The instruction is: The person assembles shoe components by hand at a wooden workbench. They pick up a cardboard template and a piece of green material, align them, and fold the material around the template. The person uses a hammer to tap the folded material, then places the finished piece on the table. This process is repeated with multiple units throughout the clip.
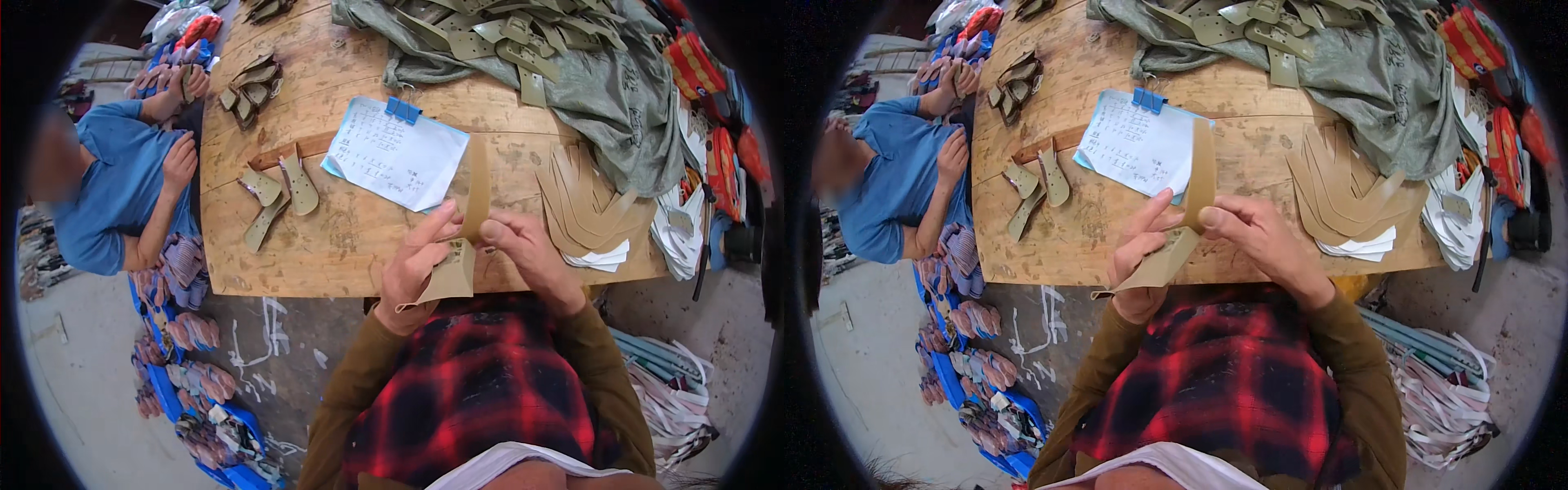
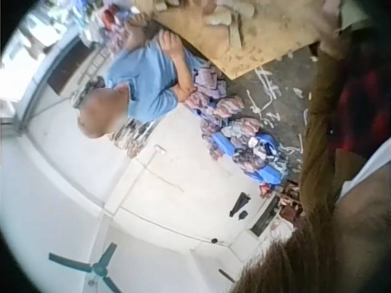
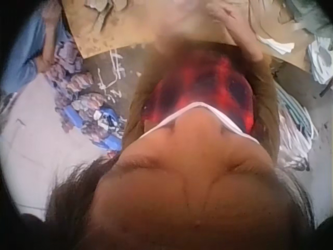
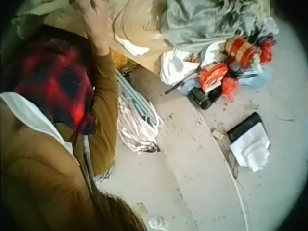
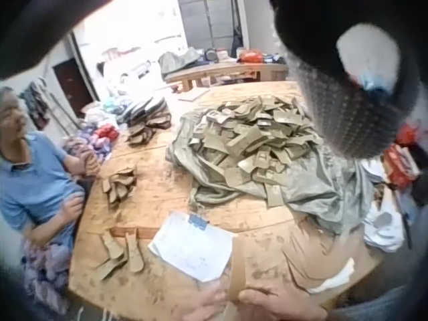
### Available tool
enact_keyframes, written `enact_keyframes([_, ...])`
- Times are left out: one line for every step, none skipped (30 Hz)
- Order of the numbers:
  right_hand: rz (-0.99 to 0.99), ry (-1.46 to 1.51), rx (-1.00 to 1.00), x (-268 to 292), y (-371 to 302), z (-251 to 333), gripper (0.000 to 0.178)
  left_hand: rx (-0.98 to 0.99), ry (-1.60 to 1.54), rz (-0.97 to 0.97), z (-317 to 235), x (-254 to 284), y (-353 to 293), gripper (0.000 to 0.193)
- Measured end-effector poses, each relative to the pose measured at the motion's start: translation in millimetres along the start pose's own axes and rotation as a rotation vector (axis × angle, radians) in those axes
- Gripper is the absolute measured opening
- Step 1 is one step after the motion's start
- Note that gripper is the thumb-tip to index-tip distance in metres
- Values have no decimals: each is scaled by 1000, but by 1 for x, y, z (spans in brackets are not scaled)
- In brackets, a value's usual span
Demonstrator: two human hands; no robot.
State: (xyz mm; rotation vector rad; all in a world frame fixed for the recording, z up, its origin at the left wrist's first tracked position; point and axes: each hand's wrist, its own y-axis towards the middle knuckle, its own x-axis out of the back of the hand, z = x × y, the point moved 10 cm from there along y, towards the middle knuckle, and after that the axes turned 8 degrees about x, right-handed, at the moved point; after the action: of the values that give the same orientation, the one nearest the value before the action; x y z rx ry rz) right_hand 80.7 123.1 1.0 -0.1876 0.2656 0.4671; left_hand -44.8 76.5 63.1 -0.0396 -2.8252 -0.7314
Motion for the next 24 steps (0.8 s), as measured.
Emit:
enact_keyframes([-7, 22, -13, -3, 1, -1, 28, -31, 1, -23, -2, 0, -3, 30])
enact_keyframes([-36, 10, 12, 0, 0, 2, 26, -24, 45, -21, -3, -2, -4, 30])
enact_keyframes([-59, 2, 38, 1, 0, 4, 24, -16, 96, -20, -4, -2, -5, 31])
enact_keyframes([-82, -7, 64, 3, -1, 6, 23, -9, 147, -20, -4, -2, -6, 31])
enact_keyframes([-104, -16, 91, 4, -2, 8, 21, -2, 172, -21, 0, -1, -9, 32])
enact_keyframes([-127, -66, 122, 4, -4, 11, 20, 5, 195, -22, 5, 0, -12, 33])
enact_keyframes([-150, -116, 154, 2, -8, 14, 20, 12, 217, -23, 9, 0, -14, 34])
enact_keyframes([-173, -166, 186, 1, -11, 17, 19, 0, 256, -22, 7, 0, -15, 33])
enact_keyframes([-177, -225, 191, 0, -13, 19, 19, -12, 292, -20, 0, -1, -12, 31])
enact_keyframes([-181, -283, 196, 0, -15, 23, 19, -23, 328, -18, -3, -2, -11, 29])
enact_keyframes([-185, -341, 201, -1, -16, 26, 19, -5, 339, -14, 1, -3, -13, 30])
enact_keyframes([-201, -349, 237, -2, -16, 28, 18, 11, 352, -11, 7, -4, -15, 31])
enact_keyframes([-218, -357, 273, -3, -16, 29, 18, 27, 365, -7, 12, -5, -15, 31])
enact_keyframes([-234, -364, 309, -3, -17, 31, 18, 20, 379, -10, 11, -6, -13, 33])
enact_keyframes([-233, -388, 299, -3, -18, 30, 18, 15, 395, -15, 10, -8, -12, 34])
enact_keyframes([-232, -412, 289, -3, -19, 29, 18, 10, 411, -20, 10, -10, -11, 35])
enact_keyframes([-231, -436, 279, -3, -19, 29, 18, 23, 419, -20, 13, -11, -11, 35])
enact_keyframes([-242, -424, 302, -3, -19, 31, 18, 34, 426, -18, 17, -13, -12, 36])
enact_keyframes([-251, -411, 325, -4, -19, 34, 18, 46, 433, -16, 21, -14, -12, 36])
enact_keyframes([-261, -398, 348, -4, -19, 37, 18, 49, 445, -19, 22, -15, -12, 36])
enact_keyframes([-286, -366, 327, -3, -19, 34, 18, 51, 456, -22, 23, -17, -12, 37])
enact_keyframes([-310, -333, 306, -2, -20, 31, 18, 54, 466, -24, 24, -18, -11, 37])
enact_keyframes([-319, -319, 272, 0, -22, 28, 19, 56, 478, -27, 25, -18, -11, 38])
enact_keyframes([-326, -306, 238, 2, -23, 25, 19, 59, 490, -31, 27, -18, -12, 39])
